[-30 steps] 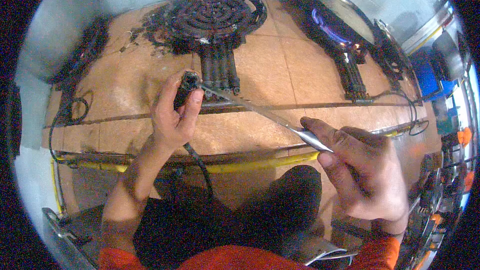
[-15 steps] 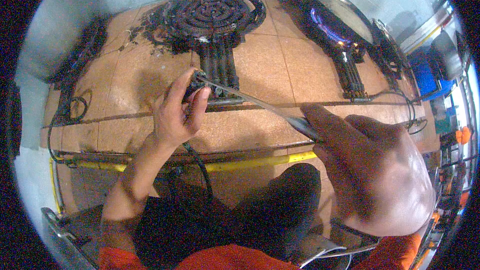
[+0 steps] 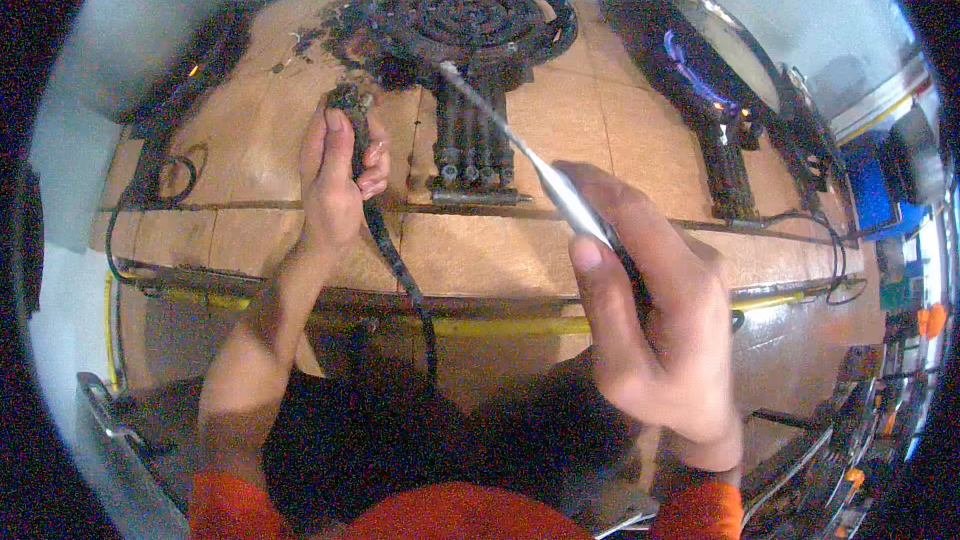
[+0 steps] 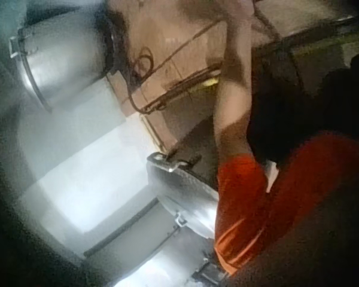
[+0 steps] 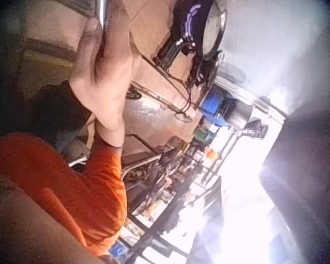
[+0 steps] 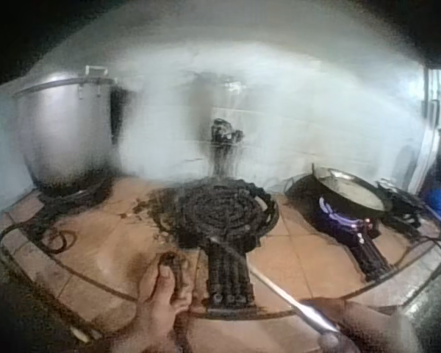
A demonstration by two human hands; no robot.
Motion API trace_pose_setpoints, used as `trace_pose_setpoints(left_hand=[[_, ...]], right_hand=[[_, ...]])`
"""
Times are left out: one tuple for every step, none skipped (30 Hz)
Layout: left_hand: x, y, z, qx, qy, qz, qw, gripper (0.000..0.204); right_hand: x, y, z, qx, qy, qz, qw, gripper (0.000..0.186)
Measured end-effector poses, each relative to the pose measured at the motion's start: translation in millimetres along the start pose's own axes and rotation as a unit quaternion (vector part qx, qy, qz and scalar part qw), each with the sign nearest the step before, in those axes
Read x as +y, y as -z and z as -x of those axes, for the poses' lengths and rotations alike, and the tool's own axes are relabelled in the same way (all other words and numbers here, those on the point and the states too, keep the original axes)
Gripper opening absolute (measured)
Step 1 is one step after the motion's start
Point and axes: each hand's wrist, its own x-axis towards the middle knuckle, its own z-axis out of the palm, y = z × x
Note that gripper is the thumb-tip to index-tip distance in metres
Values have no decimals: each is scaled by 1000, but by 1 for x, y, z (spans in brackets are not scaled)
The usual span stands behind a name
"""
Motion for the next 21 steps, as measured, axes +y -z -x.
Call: trace_pose_setpoints(left_hand=[[4,0,0,-11,3,20,1000,40],[7,3,0,-22,2,38,999,40],[5,6,0,-12,-2,28,1000,42],[5,7,1,-5,-3,45,999,39],[5,2,-1,-3,-1,66,998,37],[6,0,-1,3,0,81,997,34],[7,1,-1,-1,-12,86,996,33],[4,0,-4,-7,-20,95,995,31],[4,-1,-6,-13,-28,102,994,30],[3,-4,-8,8,-20,106,994,28],[0,-5,-8,35,-10,107,994,27],[-2,-8,-10,58,0,111,992,25],[-5,-3,-12,35,12,104,994,25],[-7,-2,-11,49,26,109,992,24],[-9,-2,-9,63,40,115,991,24],[-11,-1,-8,78,54,120,988,24],[-13,1,-8,79,43,127,988,22],[-16,4,-7,79,32,134,987,21],[-18,6,-7,80,20,141,987,20],[-19,7,-8,94,22,148,984,19],[-20,7,-10,107,23,154,982,19]], right_hand=[[3,-9,-3,12,-37,-49,998,28],[10,-19,-3,16,-51,-88,995,28],[16,-28,-4,21,-64,-125,990,27],[27,-39,-4,29,-56,-164,984,29],[39,-48,-4,39,-52,-200,978,31],[50,-58,-4,45,-45,-240,969,32],[55,-65,-6,44,-61,-256,964,29],[61,-71,-7,45,-81,-269,959,26],[72,-81,-9,53,-80,-304,948,21],[82,-90,-13,62,-79,-338,936,17],[87,-97,-18,40,-126,-361,923,16],[92,-102,-22,11,-138,-392,910,17],[97,-110,-28,-4,-141,-408,902,14],[101,-117,-34,-23,-142,-427,893,12],[103,-117,-38,-50,-162,-438,883,13],[104,-116,-42,-77,-183,-448,872,14],[105,-116,-44,-105,-202,-457,860,15],[112,-119,-43,-91,-178,-427,882,13],[121,-125,-40,-77,-154,-395,902,12],[124,-129,-40,-63,-129,-364,920,10],[125,-129,-39,-63,-147,-370,915,10]])
